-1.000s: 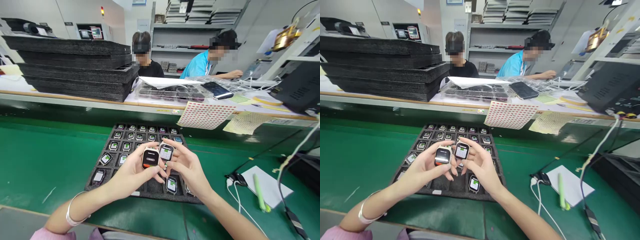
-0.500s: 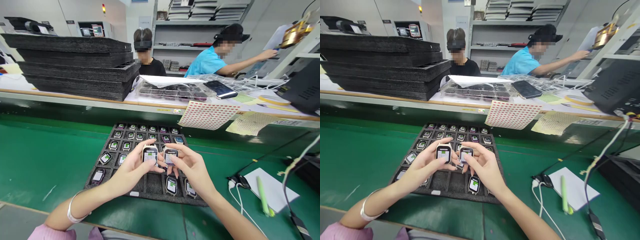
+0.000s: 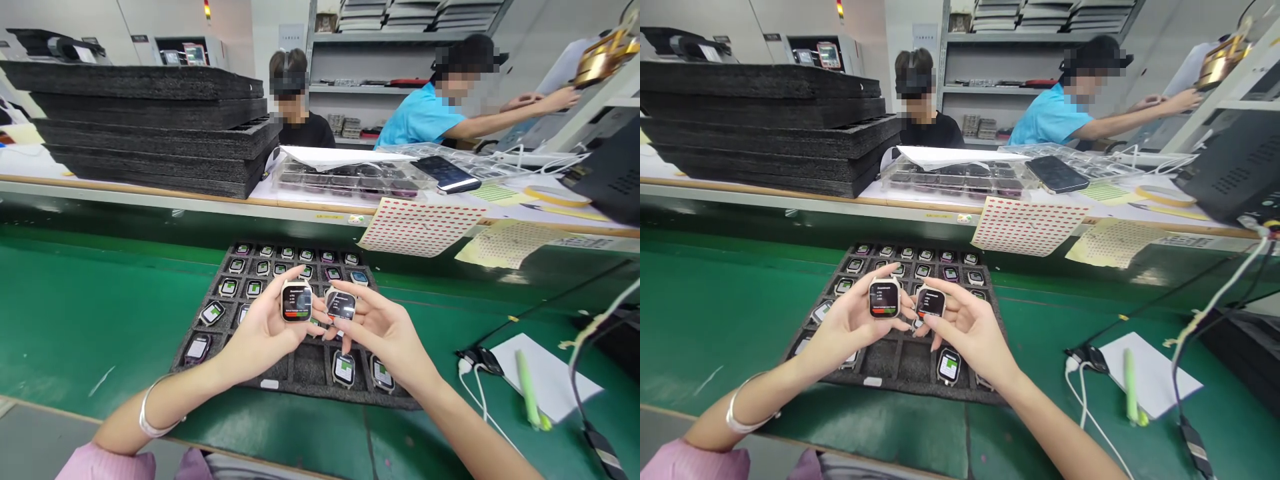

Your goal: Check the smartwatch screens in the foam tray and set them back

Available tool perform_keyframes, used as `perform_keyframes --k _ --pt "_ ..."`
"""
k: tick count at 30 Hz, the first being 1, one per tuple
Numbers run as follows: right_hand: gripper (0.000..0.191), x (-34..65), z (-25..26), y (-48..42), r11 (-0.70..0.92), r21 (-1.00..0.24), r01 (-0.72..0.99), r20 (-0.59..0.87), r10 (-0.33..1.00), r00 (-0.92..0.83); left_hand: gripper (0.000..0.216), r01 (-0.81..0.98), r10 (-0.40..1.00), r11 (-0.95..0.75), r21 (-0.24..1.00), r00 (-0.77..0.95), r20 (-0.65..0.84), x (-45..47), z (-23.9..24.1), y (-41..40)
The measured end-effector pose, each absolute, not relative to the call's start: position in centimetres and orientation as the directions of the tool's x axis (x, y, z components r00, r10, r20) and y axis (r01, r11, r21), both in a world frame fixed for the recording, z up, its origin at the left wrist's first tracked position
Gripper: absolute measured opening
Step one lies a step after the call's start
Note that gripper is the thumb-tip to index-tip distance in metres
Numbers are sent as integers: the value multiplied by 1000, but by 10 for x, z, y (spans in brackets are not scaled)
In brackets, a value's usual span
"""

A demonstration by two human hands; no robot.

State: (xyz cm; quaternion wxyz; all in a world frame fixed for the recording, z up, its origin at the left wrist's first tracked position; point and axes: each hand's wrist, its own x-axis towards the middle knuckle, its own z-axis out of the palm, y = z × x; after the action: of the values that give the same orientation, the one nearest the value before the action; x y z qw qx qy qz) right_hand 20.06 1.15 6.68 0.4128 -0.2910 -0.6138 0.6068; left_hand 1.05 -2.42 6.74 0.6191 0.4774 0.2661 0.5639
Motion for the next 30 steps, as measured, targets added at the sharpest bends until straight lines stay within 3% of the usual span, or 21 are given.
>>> perform_keyframes --k 8,13,19,22,25,30 --pt "34 204 68 13 96 -976 -197 179 866 -467 54 -379 961 -123 917 183 205 12 67 -22" --pt "28 202 67 13 132 -982 -134 177 891 -417 53 -350 959 -124 928 199 203 11 71 -24" --pt "30 202 65 11 112 -982 -155 173 865 -472 37 -315 964 -139 939 175 202 12 70 -21" --pt "39 203 66 9 77 -980 -186 167 827 -537 34 -302 965 -136 944 175 195 11 66 -15" --pt "49 202 67 7 71 -981 -182 164 804 -572 37 -315 970 -118 942 168 178 11 65 -12" --pt "48 200 68 6 111 -983 -148 171 850 -499 58 -371 960 -111 922 198 196 10 65 -14"
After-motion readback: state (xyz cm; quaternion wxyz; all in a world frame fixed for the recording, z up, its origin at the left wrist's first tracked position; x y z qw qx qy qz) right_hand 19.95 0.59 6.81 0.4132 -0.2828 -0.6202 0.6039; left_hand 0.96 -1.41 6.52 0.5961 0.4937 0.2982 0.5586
